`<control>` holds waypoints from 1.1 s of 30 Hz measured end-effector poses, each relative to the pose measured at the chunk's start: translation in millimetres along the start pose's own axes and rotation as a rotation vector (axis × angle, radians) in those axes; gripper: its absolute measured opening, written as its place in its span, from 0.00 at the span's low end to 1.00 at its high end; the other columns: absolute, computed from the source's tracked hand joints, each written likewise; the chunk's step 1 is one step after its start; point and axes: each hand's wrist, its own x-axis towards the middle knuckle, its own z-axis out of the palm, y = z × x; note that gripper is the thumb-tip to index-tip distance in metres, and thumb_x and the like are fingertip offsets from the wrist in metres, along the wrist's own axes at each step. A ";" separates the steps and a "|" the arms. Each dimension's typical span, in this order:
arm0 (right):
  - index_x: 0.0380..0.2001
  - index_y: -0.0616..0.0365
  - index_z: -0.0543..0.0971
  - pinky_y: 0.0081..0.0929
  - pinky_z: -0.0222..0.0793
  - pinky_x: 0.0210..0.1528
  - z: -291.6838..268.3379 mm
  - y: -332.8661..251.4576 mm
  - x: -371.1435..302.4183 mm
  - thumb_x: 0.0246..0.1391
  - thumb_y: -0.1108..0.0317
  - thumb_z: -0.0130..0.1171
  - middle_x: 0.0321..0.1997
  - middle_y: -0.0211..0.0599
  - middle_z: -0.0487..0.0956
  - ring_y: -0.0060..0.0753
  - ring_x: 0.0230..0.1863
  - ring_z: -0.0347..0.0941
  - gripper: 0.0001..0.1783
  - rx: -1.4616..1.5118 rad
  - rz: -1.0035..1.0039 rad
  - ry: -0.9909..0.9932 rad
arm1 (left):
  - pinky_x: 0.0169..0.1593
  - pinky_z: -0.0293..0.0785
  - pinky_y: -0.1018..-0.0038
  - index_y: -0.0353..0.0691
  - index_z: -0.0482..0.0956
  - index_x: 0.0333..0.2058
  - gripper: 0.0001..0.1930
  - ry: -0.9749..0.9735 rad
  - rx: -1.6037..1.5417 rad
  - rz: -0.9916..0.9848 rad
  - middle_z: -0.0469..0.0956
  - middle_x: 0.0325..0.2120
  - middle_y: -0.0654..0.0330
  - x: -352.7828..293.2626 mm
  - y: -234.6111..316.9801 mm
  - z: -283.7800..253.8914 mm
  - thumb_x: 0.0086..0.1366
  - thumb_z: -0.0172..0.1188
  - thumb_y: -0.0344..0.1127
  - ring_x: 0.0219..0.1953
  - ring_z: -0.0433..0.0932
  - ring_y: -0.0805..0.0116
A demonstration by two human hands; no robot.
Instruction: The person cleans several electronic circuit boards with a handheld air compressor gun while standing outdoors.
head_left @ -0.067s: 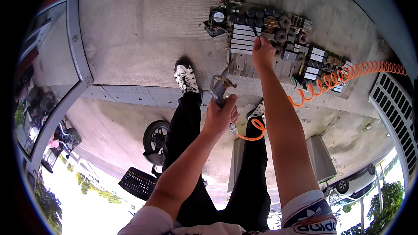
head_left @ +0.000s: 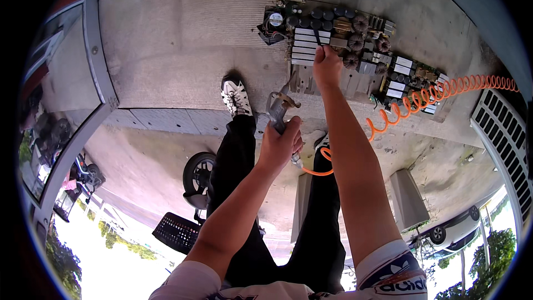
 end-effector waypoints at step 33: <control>0.29 0.55 0.74 0.51 0.68 0.29 -36.7 17.0 14.9 0.60 0.60 0.52 0.25 0.48 0.76 0.58 0.30 0.74 0.11 -0.133 -0.147 -0.247 | 0.23 0.61 0.75 0.48 0.61 0.56 0.17 -0.019 0.003 -0.015 0.55 0.13 0.72 1.7 -12.0 -17.9 0.69 0.50 0.34 0.14 0.56 0.80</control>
